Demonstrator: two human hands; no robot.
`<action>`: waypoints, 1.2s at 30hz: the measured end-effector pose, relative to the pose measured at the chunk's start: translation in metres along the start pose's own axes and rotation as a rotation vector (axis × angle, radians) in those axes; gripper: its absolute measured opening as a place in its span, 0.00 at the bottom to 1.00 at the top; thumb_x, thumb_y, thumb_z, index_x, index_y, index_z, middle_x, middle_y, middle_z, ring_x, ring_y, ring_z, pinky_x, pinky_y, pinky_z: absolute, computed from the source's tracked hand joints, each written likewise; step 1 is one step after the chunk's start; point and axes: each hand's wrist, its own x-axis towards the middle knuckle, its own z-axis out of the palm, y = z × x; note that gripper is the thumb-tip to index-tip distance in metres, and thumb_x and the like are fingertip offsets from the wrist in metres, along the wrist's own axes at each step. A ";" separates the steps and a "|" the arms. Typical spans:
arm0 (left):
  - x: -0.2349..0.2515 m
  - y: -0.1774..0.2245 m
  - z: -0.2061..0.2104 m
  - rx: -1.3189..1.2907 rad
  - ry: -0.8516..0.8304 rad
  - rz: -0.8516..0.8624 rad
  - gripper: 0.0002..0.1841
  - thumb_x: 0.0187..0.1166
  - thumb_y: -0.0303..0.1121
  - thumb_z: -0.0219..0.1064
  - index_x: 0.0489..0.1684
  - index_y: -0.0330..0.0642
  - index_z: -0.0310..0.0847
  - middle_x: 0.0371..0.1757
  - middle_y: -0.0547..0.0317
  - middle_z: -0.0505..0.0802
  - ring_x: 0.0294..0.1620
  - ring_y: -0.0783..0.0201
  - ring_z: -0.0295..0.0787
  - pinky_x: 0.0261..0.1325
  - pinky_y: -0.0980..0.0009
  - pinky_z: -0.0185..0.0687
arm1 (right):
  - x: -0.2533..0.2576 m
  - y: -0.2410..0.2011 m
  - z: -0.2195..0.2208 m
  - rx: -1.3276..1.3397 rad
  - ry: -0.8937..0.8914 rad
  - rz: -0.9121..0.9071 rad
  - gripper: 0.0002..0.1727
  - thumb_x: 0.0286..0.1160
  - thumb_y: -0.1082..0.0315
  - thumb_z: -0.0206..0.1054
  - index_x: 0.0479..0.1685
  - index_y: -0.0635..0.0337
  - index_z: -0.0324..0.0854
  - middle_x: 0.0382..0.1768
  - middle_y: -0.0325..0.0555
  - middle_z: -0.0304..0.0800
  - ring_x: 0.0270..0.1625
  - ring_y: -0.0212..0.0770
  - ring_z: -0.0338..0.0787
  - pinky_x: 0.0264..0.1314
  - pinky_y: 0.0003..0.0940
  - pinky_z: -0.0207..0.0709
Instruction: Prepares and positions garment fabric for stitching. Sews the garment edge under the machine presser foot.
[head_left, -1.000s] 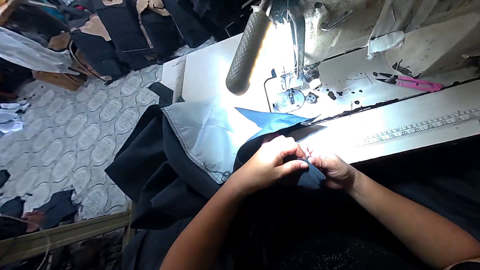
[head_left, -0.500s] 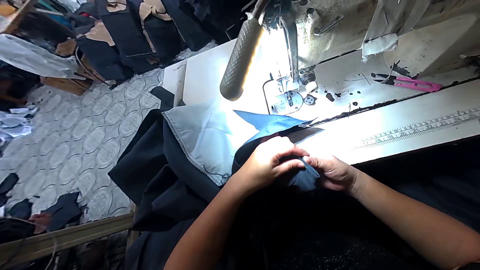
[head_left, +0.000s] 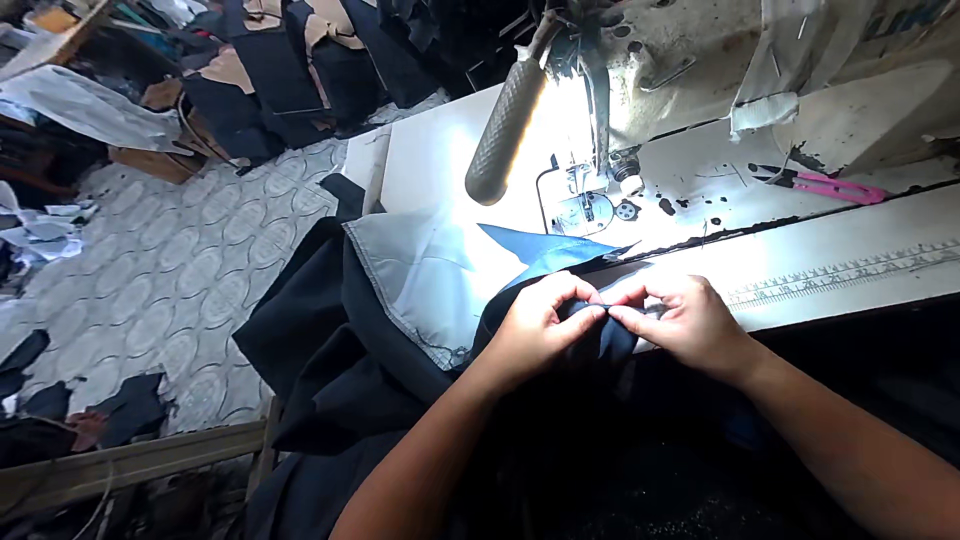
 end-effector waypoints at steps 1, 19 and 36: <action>0.003 -0.006 -0.004 0.066 0.006 -0.065 0.08 0.81 0.33 0.66 0.38 0.39 0.89 0.38 0.67 0.91 0.43 0.83 0.84 0.52 0.82 0.79 | 0.000 0.009 0.004 -0.124 -0.031 -0.117 0.09 0.71 0.64 0.70 0.36 0.60 0.92 0.39 0.43 0.95 0.46 0.28 0.90 0.52 0.23 0.81; 0.103 -0.023 -0.034 1.014 -0.425 -0.005 0.07 0.80 0.34 0.70 0.41 0.43 0.94 0.49 0.47 0.90 0.64 0.45 0.82 0.78 0.36 0.52 | 0.031 -0.038 0.155 -0.306 -0.685 -0.160 0.24 0.82 0.57 0.65 0.67 0.67 0.81 0.70 0.63 0.85 0.79 0.59 0.79 0.84 0.60 0.64; 0.043 -0.053 0.021 0.912 0.277 -0.016 0.10 0.79 0.33 0.68 0.40 0.37 0.94 0.54 0.44 0.94 0.60 0.43 0.90 0.59 0.44 0.82 | 0.065 0.082 -0.017 -0.655 -0.564 -0.457 0.20 0.79 0.70 0.59 0.63 0.44 0.91 0.58 0.50 0.94 0.63 0.55 0.89 0.71 0.60 0.69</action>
